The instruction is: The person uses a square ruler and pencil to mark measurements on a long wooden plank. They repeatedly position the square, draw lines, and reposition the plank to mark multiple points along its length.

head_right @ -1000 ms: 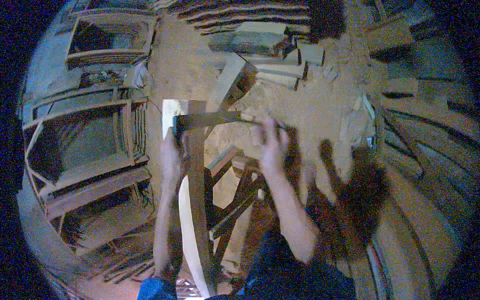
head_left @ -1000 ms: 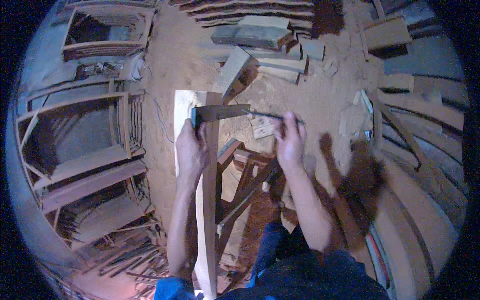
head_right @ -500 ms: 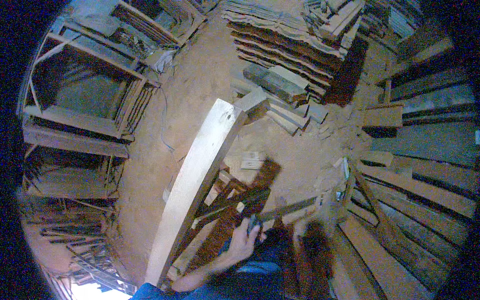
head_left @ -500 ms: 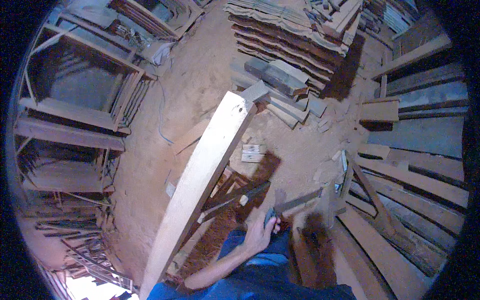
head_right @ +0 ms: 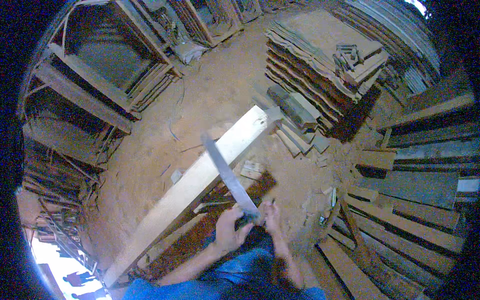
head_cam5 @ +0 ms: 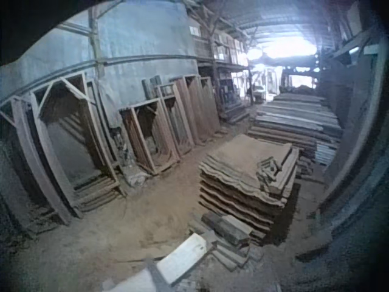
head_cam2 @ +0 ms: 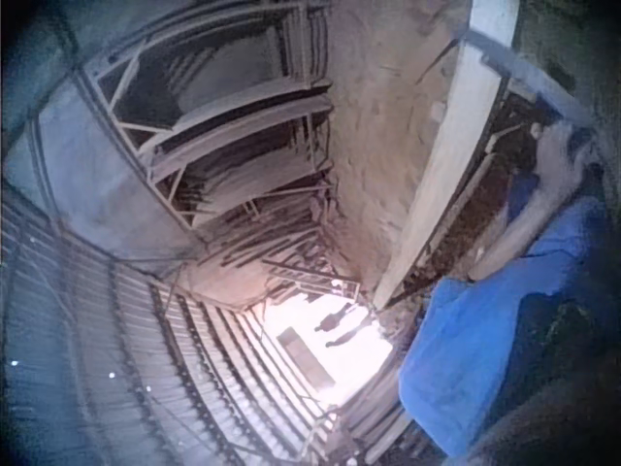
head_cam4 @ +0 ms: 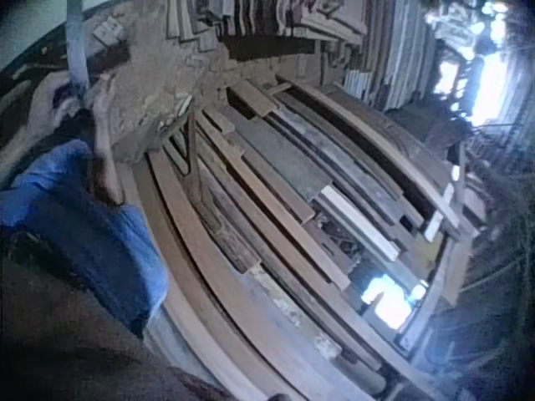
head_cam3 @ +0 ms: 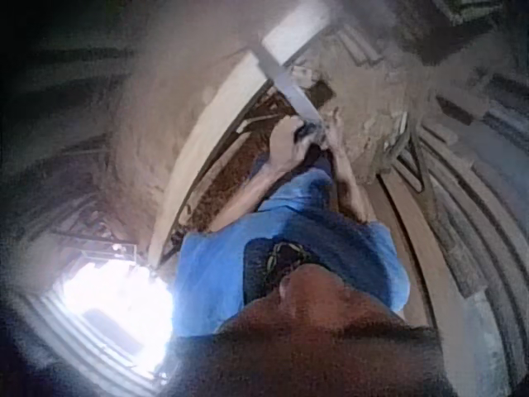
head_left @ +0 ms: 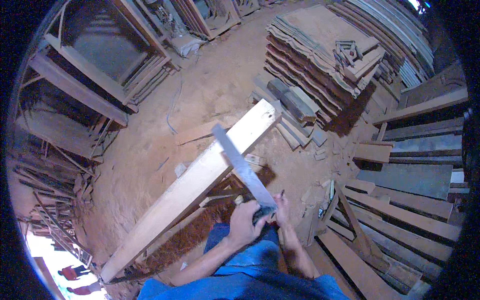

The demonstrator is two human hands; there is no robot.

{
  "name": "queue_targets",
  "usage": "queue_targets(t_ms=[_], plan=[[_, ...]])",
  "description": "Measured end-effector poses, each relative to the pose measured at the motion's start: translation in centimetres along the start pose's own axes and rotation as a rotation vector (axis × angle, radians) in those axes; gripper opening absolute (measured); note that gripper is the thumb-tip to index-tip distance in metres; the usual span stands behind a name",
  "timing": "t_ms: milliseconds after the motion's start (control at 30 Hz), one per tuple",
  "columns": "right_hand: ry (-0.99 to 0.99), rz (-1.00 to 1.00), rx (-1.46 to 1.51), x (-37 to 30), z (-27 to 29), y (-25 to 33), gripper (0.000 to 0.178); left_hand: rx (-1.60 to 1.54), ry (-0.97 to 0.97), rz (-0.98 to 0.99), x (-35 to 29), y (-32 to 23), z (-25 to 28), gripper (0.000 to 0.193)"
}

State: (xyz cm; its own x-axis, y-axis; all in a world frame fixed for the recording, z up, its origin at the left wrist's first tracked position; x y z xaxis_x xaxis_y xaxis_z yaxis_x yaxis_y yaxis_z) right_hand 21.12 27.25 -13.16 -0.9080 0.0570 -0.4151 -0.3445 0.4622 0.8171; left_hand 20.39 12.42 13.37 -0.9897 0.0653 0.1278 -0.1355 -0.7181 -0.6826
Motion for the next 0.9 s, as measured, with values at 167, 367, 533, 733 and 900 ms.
queue_targets(t_ms=[167,367,533,733,900], plan=[[0.248,0.147,0.213,-5.8,-10.5,3.7,0.023,0.103,-0.144,0.385,-1.0,5.7,0.4,0.04],[0.112,-0.17,0.086,-7.0,-10.6,1.9,0.018,0.177,0.135,0.473,-1.7,7.3,-0.7,0.05],[0.121,-0.055,-0.122,-6.1,-10.8,4.6,0.011,0.126,0.166,0.424,-2.3,8.0,-1.9,0.056],[0.152,0.009,-0.258,-3.0,-8.7,3.2,0.019,0.052,0.213,0.358,-1.1,9.3,-1.3,0.067],[0.131,-0.001,-0.394,0.5,-7.4,1.8,0.027,0.027,0.218,0.274,1.0,11.2,-1.3,0.079]])
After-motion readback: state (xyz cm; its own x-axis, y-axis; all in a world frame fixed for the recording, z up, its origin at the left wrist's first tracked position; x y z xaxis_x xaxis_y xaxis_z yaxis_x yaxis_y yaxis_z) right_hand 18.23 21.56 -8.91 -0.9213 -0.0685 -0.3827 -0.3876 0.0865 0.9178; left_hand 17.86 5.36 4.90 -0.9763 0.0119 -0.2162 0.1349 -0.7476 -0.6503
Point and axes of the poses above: each hand's wrist, its own x-axis towards the middle knuckle, its own z-axis out of the back of the hand, y = z × x, the point moved 5 cm from there along x, towards the middle knuckle, and after that the axes turned 11 degrees about z, right-handed, at the moved point
